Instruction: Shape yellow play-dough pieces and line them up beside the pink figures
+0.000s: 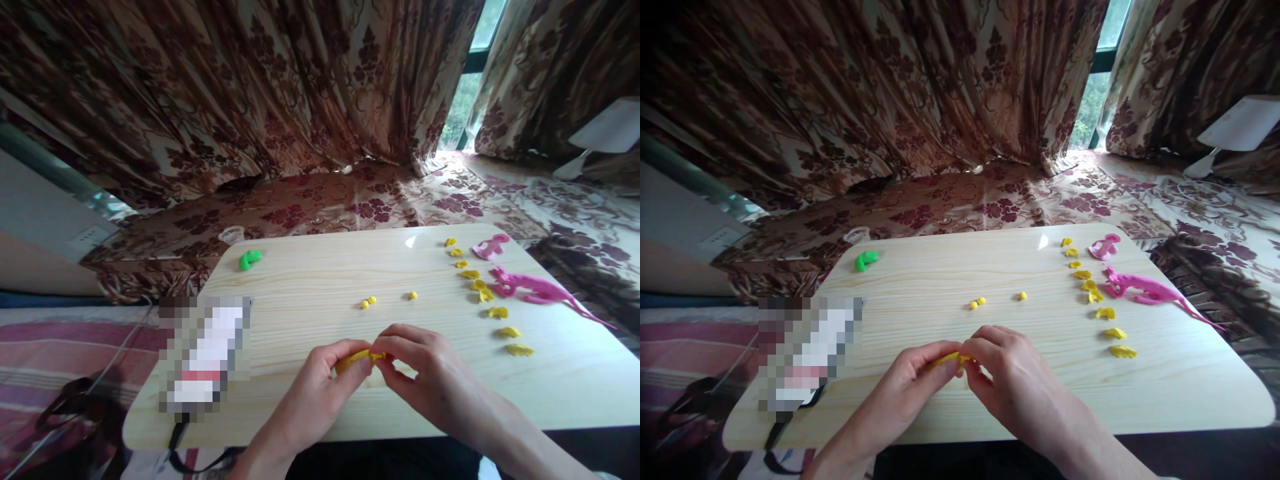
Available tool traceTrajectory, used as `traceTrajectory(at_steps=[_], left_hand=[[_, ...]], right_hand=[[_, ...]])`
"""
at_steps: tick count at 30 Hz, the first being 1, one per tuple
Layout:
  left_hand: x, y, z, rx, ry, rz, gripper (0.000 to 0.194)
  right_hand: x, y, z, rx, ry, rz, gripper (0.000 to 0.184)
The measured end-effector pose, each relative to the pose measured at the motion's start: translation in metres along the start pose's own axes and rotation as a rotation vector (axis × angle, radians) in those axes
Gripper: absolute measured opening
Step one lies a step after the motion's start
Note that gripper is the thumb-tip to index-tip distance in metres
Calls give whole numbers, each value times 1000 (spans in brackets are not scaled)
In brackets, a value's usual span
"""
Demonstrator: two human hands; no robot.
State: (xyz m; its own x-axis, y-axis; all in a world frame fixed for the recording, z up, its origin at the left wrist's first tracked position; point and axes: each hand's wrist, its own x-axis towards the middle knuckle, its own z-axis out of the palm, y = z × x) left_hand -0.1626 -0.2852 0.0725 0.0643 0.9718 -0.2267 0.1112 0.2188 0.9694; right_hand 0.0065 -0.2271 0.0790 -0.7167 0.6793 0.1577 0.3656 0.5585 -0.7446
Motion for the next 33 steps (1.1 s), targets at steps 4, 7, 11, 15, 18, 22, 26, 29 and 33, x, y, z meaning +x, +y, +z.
traceTrajectory(at_steps=[4,7,11,15,18,22,26,29,33], left_hand=[[-1,-6,9,110,111,43,26],[-2,-12,15,334,259,185,22],[-5,-17,18,509,354,319,18],[-3,-22,9,616,402,353,18],[13,-30,-10,721,463,367,22],[48,-44,-36,807,517,386,27],[53,-41,-35,823,523,396,32],[29,-24,-13,745,566,408,30],[5,-8,25,81,301,213,22]], right_hand=[[-2,6,7,150,120,137,17],[-2,14,13,460,128,335,12],[-4,28,16,655,198,446,19],[-5,42,0,594,451,432,29],[-7,48,-16,543,514,452,35],[-11,47,-15,485,327,435,32],[-15,42,-1,547,299,455,32],[-15,32,4,497,341,373,21],[-10,15,10,322,359,132,8]])
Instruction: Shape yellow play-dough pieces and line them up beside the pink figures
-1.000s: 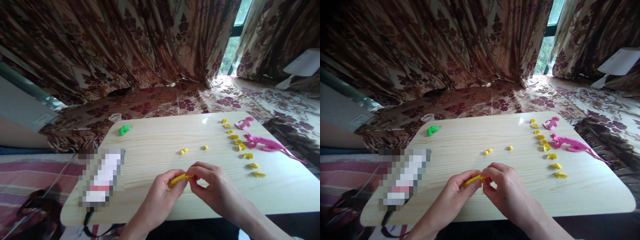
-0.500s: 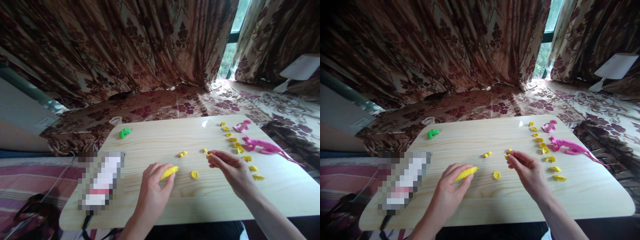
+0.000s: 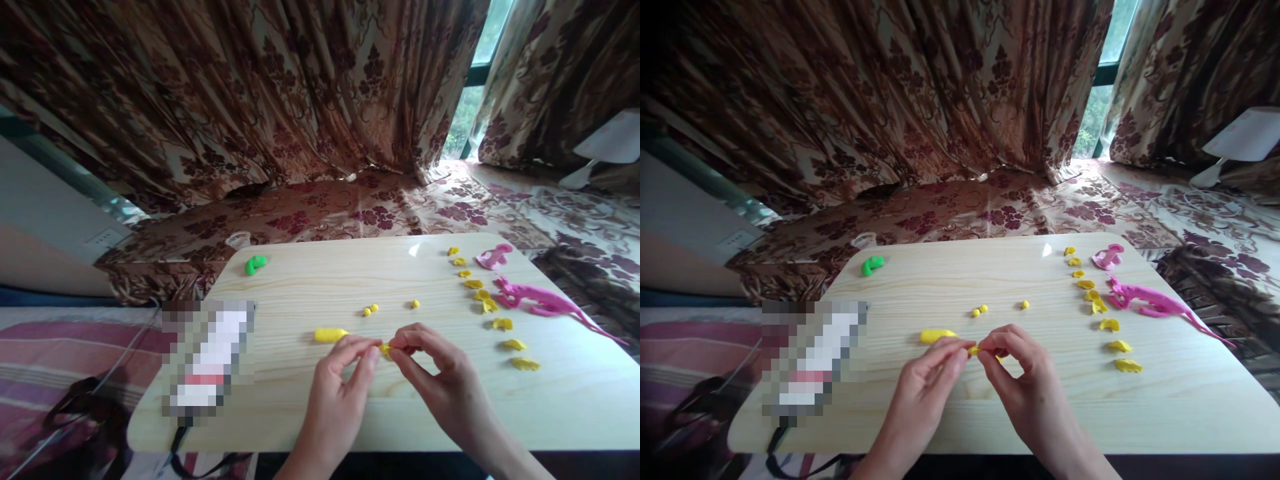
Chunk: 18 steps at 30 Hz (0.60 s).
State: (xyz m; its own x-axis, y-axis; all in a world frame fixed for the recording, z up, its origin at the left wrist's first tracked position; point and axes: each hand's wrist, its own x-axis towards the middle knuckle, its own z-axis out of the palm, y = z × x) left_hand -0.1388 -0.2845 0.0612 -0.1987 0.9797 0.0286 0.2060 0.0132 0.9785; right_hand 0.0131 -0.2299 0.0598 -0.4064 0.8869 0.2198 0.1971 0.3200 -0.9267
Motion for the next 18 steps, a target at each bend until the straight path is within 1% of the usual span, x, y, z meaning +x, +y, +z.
traceTrajectory(at_steps=[1,2,5,8,11,12,15,16,18], left_hand=[[-3,1,6,-156,-35,-84,24],[-4,-1,10,-298,-39,-158,24],[-3,-10,15,-618,1,-314,21],[-2,-15,12,-802,-46,-396,16],[-4,-15,10,-943,-86,-459,17],[-5,-15,11,-1007,-97,-493,19],[-8,-14,15,-1242,-133,-600,26],[-8,-13,17,-1307,-128,-628,26],[-8,-12,20,-1378,-80,-667,22]], right_hand=[[0,-2,3,-28,-9,-39,8],[0,-3,5,-58,-19,-64,8],[0,-2,10,-145,-75,-134,11],[0,1,9,-204,-148,-195,22],[-2,6,7,-266,-209,-226,28],[-3,8,7,-295,-204,-248,29],[-6,14,8,-399,-124,-370,32],[-7,16,9,-430,-105,-402,32],[-7,20,12,-473,-90,-427,30]])
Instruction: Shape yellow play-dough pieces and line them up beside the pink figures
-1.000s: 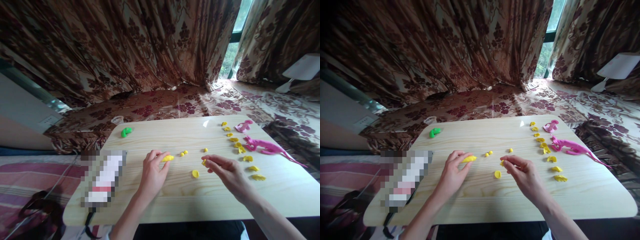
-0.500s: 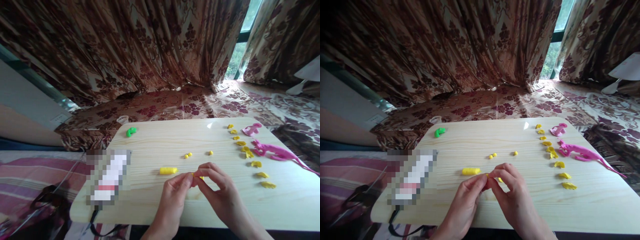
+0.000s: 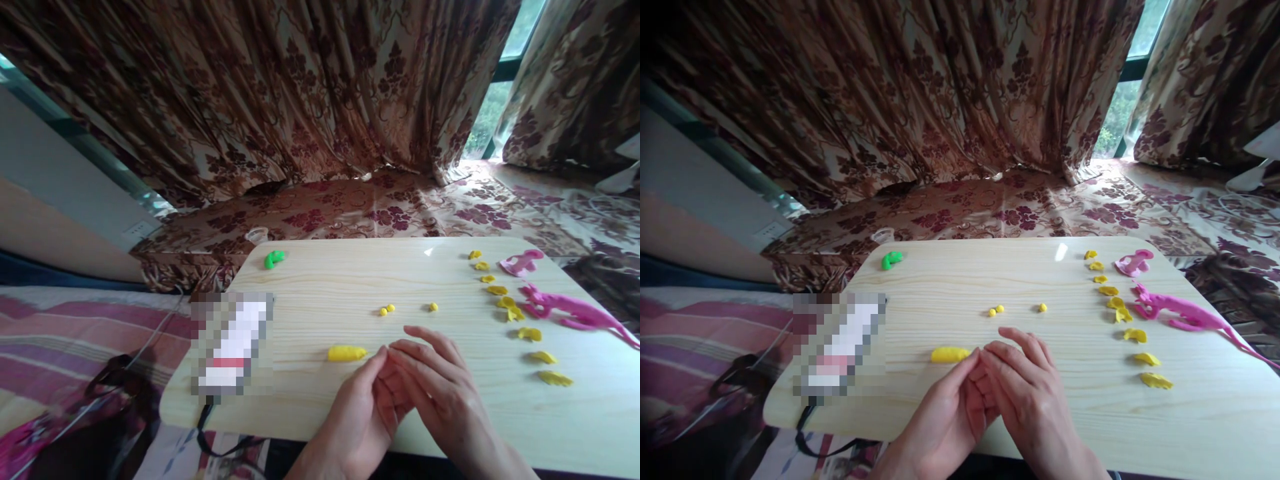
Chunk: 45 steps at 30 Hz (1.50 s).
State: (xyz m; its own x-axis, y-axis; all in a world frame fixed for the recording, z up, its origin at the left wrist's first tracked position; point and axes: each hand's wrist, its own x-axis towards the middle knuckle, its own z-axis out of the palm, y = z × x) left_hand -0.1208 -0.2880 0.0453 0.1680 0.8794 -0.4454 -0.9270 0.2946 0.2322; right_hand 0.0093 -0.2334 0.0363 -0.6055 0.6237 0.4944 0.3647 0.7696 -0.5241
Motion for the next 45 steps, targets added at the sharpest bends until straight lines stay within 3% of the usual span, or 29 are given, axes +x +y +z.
traceTrajectory(at_steps=[4,8,13,18,23,28,33,38,42,45], left_hand=[[1,3,4,-69,35,21,19],[0,9,8,-155,-45,-30,33],[-1,18,10,-121,-177,-21,40],[-3,20,9,-99,-194,-28,47],[-5,23,10,-120,-218,-81,50],[1,26,4,-124,-233,-16,59],[3,25,2,-76,-203,-78,54],[3,30,3,-80,-227,-7,61],[0,32,7,-100,-256,-71,60],[-2,35,9,-127,-248,-28,66]], right_hand=[[1,1,8,-80,5,-71,32],[0,-2,15,-213,-83,-233,43],[-2,-6,17,-282,-99,-163,44],[-1,-13,16,-225,-171,-283,50],[-1,-8,12,-297,-156,-147,50],[-5,-8,17,-268,-241,-258,54],[-3,-4,17,-335,-205,-143,48],[-3,-9,17,-283,-253,-274,53],[0,-7,15,-314,-197,-165,50],[-2,-9,14,-302,-211,-207,52]])
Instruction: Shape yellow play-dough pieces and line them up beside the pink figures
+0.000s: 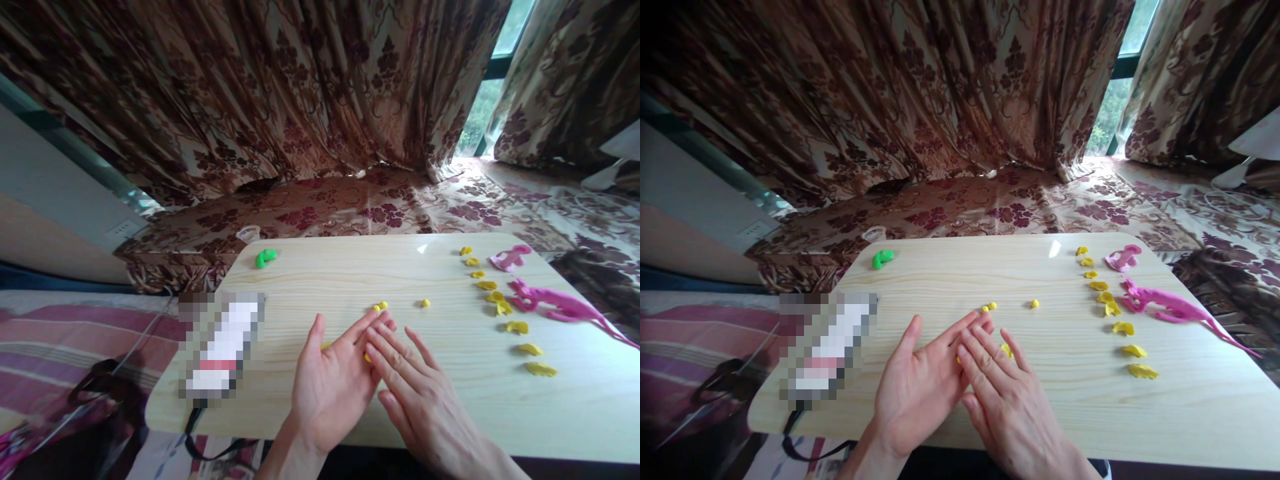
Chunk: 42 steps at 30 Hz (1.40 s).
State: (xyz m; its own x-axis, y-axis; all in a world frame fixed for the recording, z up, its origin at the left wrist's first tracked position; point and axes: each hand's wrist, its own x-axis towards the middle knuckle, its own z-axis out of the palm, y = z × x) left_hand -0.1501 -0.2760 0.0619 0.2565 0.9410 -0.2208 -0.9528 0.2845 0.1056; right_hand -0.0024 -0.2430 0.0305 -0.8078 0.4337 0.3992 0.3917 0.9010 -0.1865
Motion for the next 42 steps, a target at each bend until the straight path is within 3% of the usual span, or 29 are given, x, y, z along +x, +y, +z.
traceTrajectory(at_steps=[3,8,13,18,22,25,27,29,31,33,39,42], left_hand=[[2,-4,1,-14,10,-1,68],[3,-6,5,39,37,-28,60],[8,-10,10,67,48,17,63],[15,-25,15,66,56,-67,61],[20,-38,26,171,26,-68,64],[24,-48,36,380,-8,-132,68],[25,-48,38,668,25,-102,63],[29,-43,33,1139,120,81,47],[35,-37,22,1709,208,366,31],[43,-33,10,2018,200,465,24],[53,-42,-7,2130,207,439,20],[51,-46,-8,2101,243,462,16]], right_hand=[[-1,-3,-1,31,-15,-81,54],[-5,1,-7,7,13,66,51],[-9,1,-11,99,-1,-48,54],[-16,14,-12,63,63,131,49],[-25,22,-17,139,133,153,46],[-30,30,-24,237,265,219,35],[-36,39,-31,317,335,302,29],[-44,48,-36,407,382,421,26],[-55,55,-38,482,395,527,25],[-64,58,-34,526,377,558,26],[-78,56,-23,575,408,558,21],[-78,55,-24,578,348,563,18]])
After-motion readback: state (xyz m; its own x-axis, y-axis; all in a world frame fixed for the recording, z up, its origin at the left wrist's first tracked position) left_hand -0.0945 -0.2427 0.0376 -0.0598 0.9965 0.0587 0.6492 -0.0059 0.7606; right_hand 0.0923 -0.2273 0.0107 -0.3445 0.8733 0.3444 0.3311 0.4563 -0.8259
